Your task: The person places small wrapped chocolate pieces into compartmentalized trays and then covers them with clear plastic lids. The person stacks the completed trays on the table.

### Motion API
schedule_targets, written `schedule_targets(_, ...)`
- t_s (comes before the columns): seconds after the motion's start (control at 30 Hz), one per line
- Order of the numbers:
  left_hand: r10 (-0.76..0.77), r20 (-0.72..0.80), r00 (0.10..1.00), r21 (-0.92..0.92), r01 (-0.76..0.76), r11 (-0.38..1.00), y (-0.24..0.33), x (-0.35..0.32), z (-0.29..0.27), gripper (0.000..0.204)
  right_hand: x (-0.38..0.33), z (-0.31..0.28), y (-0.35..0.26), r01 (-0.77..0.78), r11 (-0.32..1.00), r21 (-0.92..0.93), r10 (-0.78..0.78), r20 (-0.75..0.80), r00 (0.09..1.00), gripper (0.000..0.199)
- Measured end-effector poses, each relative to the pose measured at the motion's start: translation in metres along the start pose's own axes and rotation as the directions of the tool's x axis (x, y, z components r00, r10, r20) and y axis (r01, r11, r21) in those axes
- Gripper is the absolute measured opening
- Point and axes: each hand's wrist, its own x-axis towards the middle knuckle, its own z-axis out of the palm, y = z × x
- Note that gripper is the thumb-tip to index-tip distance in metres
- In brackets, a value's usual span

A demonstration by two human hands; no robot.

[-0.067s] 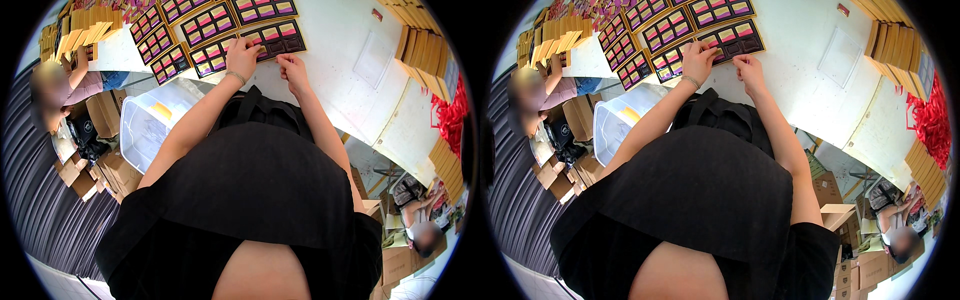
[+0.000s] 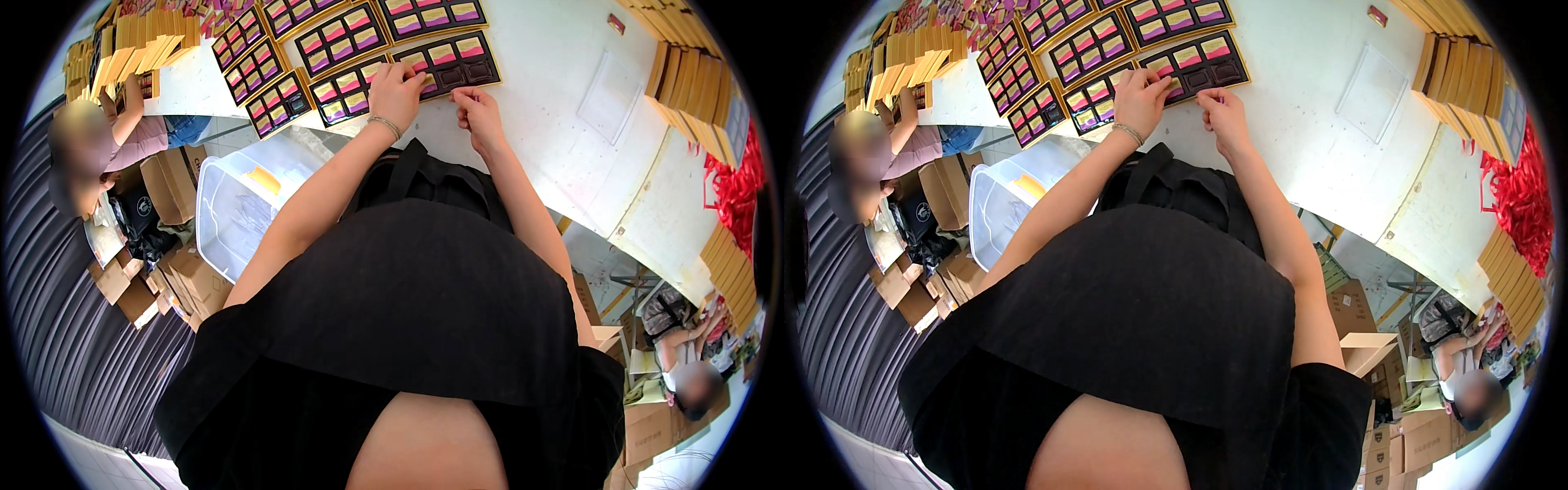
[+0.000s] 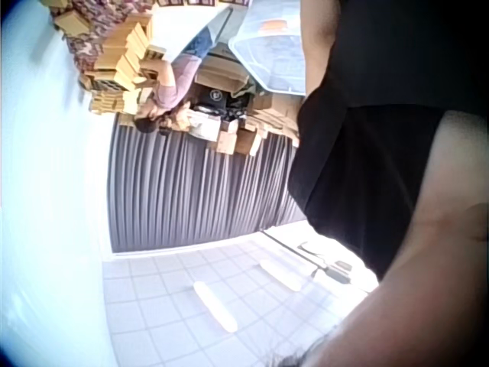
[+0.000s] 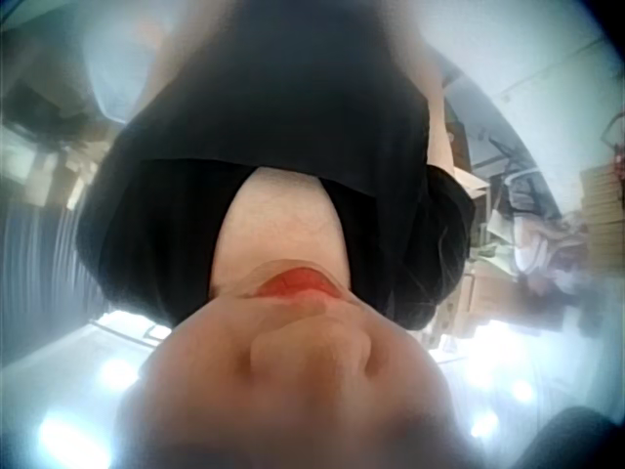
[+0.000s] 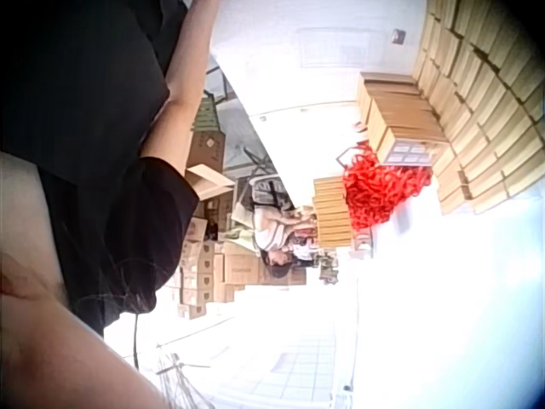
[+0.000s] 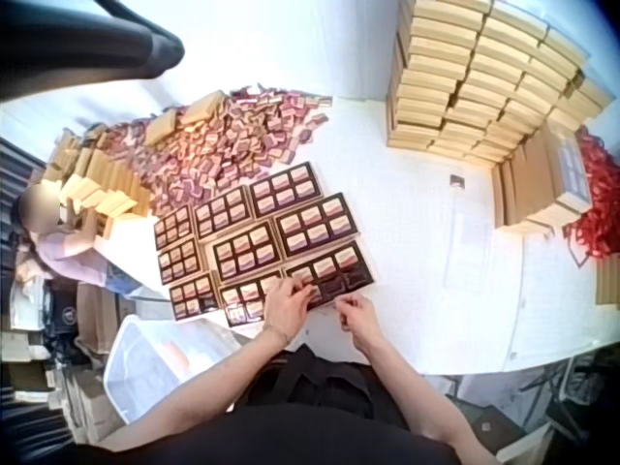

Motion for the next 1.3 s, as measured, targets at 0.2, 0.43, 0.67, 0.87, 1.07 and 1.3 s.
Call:
schedule_targets(0.2,0.131,0.018,0.991,0.155,-0.132,0.979,0.007,-0.005,-0.006,0.029,-0.001,0.002,-0.001,-0.010,1.000,0.012,0.011,-0.019,1.000,0.013)
schedule_targets(0.43,-0.137,0.011,0.991,-0.174,0.136,0.975,-0.005,-0.009,-0.002,0.029,-0.001,0.005,0.012,0.483,0.551,-0.681,-0.546,0.143,0.825,0.022)
schedule_targets(0.67,-0.378,0.061,0.924,-0.162,0.383,0.909,-0.004,-0.018,-0.003,0.025,-0.009,0.031,-0.001,0.445,0.150,-0.883,-0.512,0.316,0.799,0.034)
schedule_targets(0.87,-0.367,0.069,0.928,-0.155,0.373,0.915,-0.002,-0.015,-0.001,0.023,-0.001,0.033,0.004,0.436,0.062,-0.898,-0.526,0.342,0.779,0.036)
schedule_targets(1.07,-0.424,0.133,0.896,-0.222,0.444,0.868,-0.006,-0.008,0.005,0.019,-0.001,0.036,0.004,0.418,0.022,-0.908,-0.531,0.343,0.775,0.032)
schedule_targets(1.3,-0.385,0.127,0.914,-0.025,0.391,0.920,-0.009,-0.003,0.004,0.018,0.004,0.038,0.005,0.403,-0.031,-0.915,-0.551,0.352,0.756,0.030)
